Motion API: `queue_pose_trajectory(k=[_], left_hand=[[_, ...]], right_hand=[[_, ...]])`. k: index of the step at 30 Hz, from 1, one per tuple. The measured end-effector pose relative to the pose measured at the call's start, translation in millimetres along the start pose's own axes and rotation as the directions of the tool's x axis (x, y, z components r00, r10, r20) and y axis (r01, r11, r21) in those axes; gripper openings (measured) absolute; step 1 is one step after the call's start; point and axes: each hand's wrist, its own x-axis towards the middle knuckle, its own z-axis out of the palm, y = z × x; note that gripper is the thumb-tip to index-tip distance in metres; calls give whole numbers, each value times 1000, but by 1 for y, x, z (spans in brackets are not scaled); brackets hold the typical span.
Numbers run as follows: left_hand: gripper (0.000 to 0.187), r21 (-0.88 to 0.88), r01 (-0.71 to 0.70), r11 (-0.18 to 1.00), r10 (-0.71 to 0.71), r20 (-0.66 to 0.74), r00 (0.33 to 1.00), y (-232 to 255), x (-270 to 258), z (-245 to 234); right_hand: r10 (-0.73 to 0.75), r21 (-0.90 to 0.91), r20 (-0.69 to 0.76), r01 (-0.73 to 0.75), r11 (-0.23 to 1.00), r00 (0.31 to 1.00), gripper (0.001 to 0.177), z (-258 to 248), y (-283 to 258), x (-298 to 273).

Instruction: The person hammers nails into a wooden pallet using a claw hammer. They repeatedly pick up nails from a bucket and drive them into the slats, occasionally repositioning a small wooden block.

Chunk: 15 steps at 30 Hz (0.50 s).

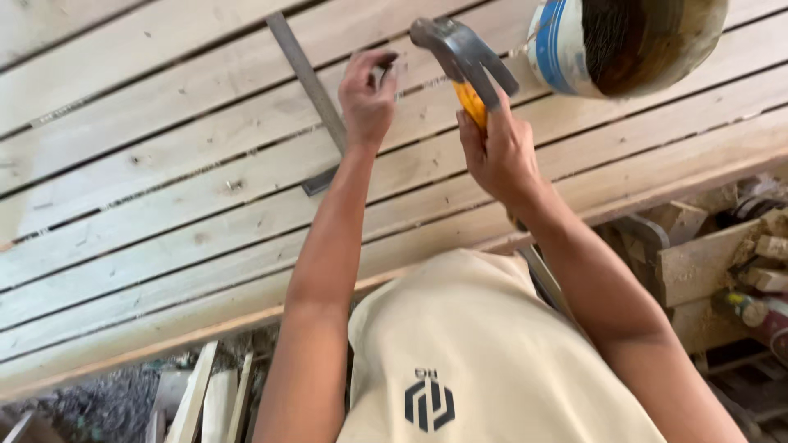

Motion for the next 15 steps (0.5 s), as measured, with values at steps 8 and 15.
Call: queue_pose_trajectory(k=[8,15], left_hand=[[38,-950,310,34,-380,274,883,47,-58,-6],[31,-934,234,271,-230,173,958,97,-73,7]], right_hand=[[217,225,191,-258,940,957,37,-13,-33,10],[202,244,178,-241,939,963,43,-1,-39,13]])
